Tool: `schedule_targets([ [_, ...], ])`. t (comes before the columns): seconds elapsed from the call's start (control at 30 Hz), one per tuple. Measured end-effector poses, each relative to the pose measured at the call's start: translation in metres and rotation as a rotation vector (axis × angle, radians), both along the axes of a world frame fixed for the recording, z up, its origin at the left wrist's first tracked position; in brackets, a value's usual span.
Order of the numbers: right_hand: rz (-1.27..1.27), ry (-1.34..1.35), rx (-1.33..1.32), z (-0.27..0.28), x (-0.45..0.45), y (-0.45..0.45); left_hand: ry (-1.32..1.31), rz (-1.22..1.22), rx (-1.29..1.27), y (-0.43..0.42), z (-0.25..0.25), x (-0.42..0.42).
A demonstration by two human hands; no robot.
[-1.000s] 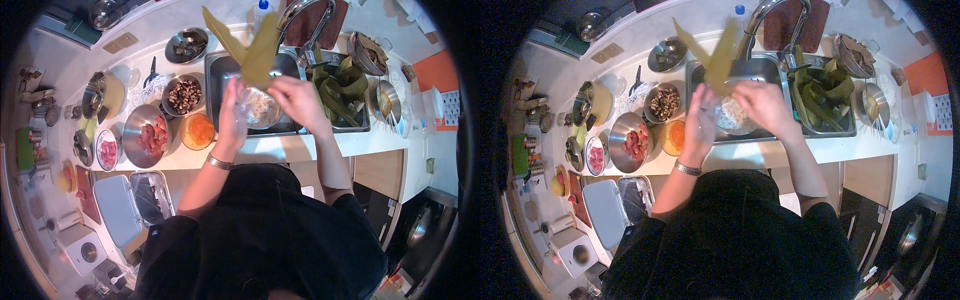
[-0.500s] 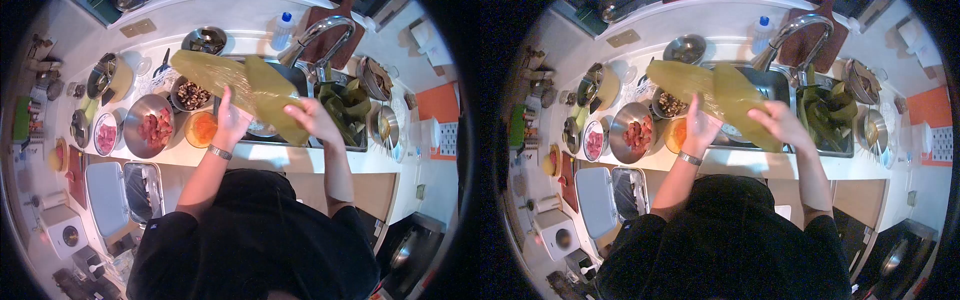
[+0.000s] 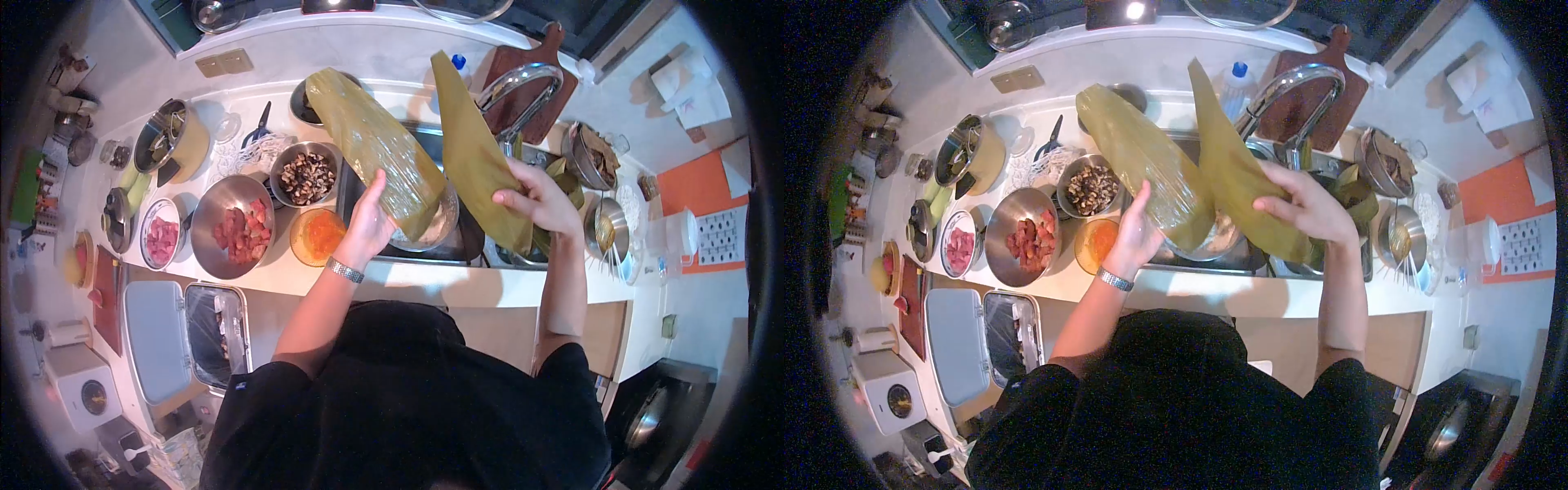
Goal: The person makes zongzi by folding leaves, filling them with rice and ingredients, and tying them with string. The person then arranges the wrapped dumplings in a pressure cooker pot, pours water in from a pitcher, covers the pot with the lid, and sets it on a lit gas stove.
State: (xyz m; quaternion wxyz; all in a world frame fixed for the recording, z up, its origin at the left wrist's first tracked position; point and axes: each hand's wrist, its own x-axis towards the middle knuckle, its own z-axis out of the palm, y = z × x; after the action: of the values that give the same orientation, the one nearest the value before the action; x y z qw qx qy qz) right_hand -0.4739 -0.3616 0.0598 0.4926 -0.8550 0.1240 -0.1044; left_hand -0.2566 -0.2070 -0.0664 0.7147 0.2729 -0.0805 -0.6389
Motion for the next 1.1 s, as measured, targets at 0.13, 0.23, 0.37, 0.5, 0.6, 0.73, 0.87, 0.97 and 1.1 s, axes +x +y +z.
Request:
schedule_targets([
  [0.13,-0.033,0.041,0.225,-0.021,-0.007,-0.004,-0.024,-0.030,-0.104,0.002,0.016,-0.005],
  [0.23,-0.065,-0.004,0.312,-0.038,-0.008,-0.003,0.000,-0.035,-0.134,0.001,0.023,-0.009],
  [0.37,-0.374,-0.084,0.178,-0.041,-0.007,-0.010,-0.081,-0.041,-0.086,-0.002,0.023,-0.006],
  [0.5,-0.384,-0.248,0.245,0.001,-0.015,-0.005,-0.168,-0.186,-0.012,-0.014,0.034,0.011],
  [0.6,-0.392,-0.284,0.304,0.029,-0.009,0.000,-0.106,-0.339,-0.115,-0.031,0.046,0.019],
  [0.73,-0.287,-0.419,0.518,0.046,0.012,-0.007,-0.069,-0.377,-0.181,-0.047,0.061,0.016],
  [0.87,-0.318,-0.563,0.463,0.047,0.021,-0.016,-0.087,-0.375,-0.179,-0.052,0.061,0.015],
  [0.97,-0.312,-0.592,0.475,0.046,0.022,-0.023,-0.046,-0.376,-0.198,-0.053,0.062,0.014],
  [1.1,-0.285,-0.636,0.497,0.050,0.030,-0.012,-0.019,-0.409,-0.212,-0.051,0.063,0.015],
])
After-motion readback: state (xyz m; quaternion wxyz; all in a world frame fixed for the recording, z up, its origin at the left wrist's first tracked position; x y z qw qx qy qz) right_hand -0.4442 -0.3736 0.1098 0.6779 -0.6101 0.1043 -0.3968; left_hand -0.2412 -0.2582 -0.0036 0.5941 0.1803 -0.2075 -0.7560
